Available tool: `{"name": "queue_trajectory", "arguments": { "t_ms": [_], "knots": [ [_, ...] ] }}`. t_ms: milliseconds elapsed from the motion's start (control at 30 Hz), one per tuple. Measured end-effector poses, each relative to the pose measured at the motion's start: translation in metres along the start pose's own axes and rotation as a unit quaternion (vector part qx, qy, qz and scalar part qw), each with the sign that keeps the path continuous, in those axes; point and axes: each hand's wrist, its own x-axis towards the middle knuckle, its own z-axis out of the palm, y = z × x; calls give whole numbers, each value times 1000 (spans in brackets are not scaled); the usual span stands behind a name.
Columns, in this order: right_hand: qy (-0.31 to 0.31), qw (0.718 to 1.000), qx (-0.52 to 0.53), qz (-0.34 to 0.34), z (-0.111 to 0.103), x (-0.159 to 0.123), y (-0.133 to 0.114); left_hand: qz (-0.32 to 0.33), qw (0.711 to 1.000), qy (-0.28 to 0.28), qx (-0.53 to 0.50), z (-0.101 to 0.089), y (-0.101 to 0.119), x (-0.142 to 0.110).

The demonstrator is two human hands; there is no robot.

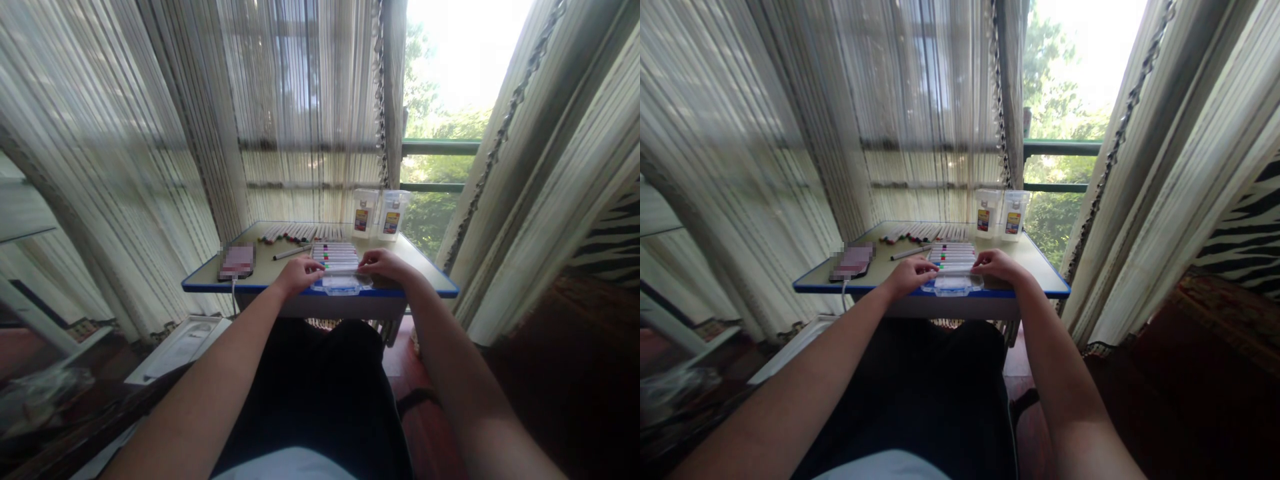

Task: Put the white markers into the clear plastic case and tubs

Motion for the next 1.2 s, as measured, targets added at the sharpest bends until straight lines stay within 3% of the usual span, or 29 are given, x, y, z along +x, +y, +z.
{"name": "queue_trajectory", "arguments": {
  "t_ms": [500,1200],
  "knots": [
    [-14,999,-14,-36,3,2,1,-14,1000,-15,-16,-1,-4,2],
    [-40,999,8,-28,1,2,1,-8,1000,7,5,1,-1,1]
  ]
}}
